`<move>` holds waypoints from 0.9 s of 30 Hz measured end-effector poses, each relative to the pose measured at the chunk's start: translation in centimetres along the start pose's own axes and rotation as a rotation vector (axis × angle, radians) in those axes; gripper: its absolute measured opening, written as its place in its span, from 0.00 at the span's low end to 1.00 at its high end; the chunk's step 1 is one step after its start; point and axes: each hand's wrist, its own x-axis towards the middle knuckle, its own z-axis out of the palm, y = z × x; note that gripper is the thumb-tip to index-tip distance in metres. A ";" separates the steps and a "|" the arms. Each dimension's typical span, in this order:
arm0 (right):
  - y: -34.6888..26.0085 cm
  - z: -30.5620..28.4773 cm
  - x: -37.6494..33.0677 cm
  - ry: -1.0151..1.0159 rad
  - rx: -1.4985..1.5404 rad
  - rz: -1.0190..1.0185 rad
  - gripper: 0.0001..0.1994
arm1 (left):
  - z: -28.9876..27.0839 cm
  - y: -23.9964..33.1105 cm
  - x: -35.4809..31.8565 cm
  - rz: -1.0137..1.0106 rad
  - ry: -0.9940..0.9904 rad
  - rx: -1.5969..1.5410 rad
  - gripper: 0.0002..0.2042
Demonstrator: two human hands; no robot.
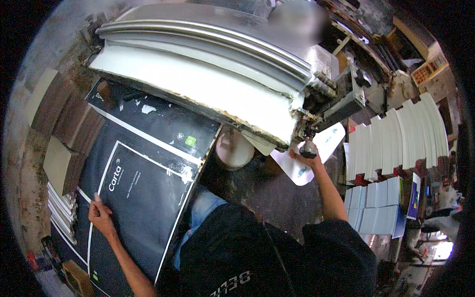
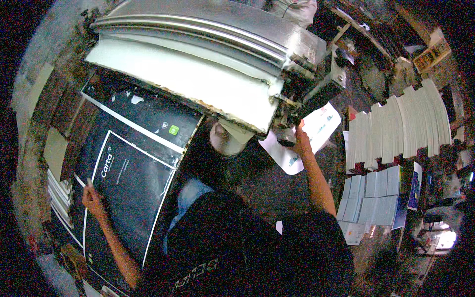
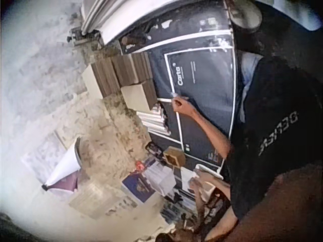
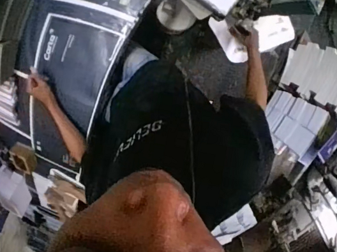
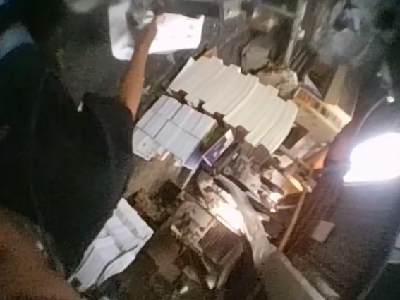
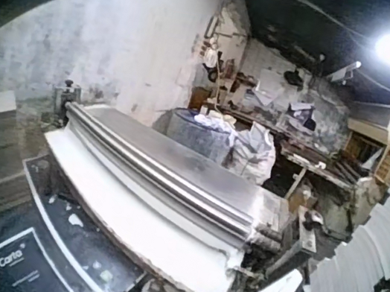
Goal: The person feeds a white paper sheet into a rolling machine to apply adhesive, retrieves it, and places two large cardboard pieces and one thin center strip onto the sheet. They then fold the paper edges over the cardboard pieces to secure the assembly.
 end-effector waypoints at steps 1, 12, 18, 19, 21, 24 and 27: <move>-2.0 0.8 0.1 0.065 -0.013 -0.021 0.23 | -1.4 -1.1 0.0 0.074 -0.044 0.069 0.19; -6.9 -7.5 -1.0 0.055 0.113 0.030 0.14 | -0.7 -0.6 -0.7 -0.015 -0.018 -0.032 0.17; -5.7 -6.6 -1.0 0.139 0.278 0.006 0.09 | -1.0 -1.4 -0.4 0.040 -0.067 0.022 0.16; -5.8 -6.3 -1.0 0.075 0.243 0.036 0.07 | -1.0 -1.6 -0.3 0.025 -0.066 0.020 0.16; -5.0 -4.6 -1.2 0.191 0.342 0.044 0.08 | -0.8 -0.4 -0.5 -0.027 -0.081 0.016 0.16; 0.5 -4.4 -2.7 0.469 0.909 0.332 0.14 | 0.3 -0.7 -0.4 0.009 -0.091 -0.102 0.14; 1.9 -11.2 -1.5 0.855 0.201 0.223 0.15 | 0.2 3.2 -0.4 -0.050 -0.162 -0.147 0.11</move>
